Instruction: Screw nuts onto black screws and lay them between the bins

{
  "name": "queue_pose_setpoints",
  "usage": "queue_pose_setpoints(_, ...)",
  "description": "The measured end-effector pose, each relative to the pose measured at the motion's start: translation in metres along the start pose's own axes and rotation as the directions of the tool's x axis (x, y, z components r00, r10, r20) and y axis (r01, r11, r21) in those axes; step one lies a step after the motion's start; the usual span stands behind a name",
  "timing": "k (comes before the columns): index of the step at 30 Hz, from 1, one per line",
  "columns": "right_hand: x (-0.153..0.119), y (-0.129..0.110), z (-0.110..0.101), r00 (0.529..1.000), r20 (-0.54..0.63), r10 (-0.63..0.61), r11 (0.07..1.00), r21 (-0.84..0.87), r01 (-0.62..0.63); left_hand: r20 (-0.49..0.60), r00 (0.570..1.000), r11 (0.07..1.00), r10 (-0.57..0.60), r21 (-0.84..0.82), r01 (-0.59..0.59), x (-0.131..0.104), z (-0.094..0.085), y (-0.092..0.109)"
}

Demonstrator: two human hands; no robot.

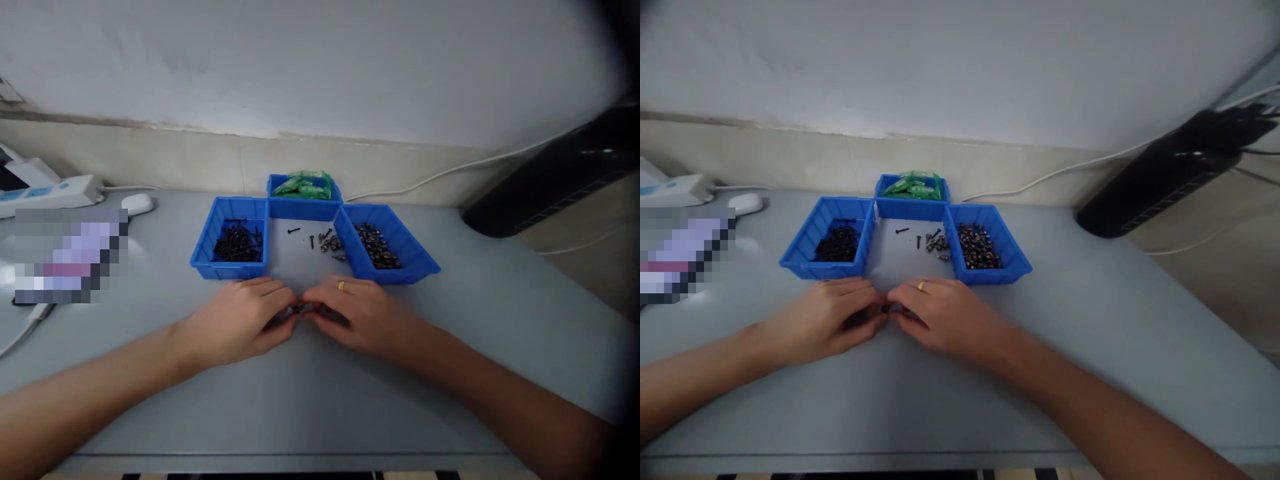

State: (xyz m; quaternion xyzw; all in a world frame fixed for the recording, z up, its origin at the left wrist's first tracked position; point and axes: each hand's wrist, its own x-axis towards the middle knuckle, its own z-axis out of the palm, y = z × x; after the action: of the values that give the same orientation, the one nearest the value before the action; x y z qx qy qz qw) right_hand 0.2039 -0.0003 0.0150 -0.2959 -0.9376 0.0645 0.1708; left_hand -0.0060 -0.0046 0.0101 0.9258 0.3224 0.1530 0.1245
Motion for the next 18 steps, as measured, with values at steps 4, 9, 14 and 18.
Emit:
queue_pose_setpoints(4, 0.0015, 0.0025, 0.0001, 0.999, 0.001, -0.037, 0.999, -0.022, 0.037, 0.007, 1.000, 1.000, -0.010, 0.003, 0.010, -0.0005, -0.0009, 0.0004)
queue_pose_setpoints(9, 0.0013, 0.0048, 0.0018, 1.000, -0.012, -0.020, 0.999, -0.043, 0.019, -0.001, 0.999, 0.998, -0.051, 0.033, 0.051, -0.0002, -0.0023, 0.0023)
queue_pose_setpoints(14, 0.0013, 0.0037, 0.0020, 1.000, -0.003, -0.004, 1.000, -0.030, 0.003, -0.035, 0.998, 0.998, -0.046, 0.037, 0.047, -0.0004, -0.0005, 0.0014)
queue_pose_setpoints(18, 0.0003, 0.0051, 0.0038, 1.000, 0.024, 0.016, 1.000, -0.019, -0.015, -0.044, 0.998, 0.998, -0.040, 0.045, 0.042, 0.0000, 0.0009, 0.0009)
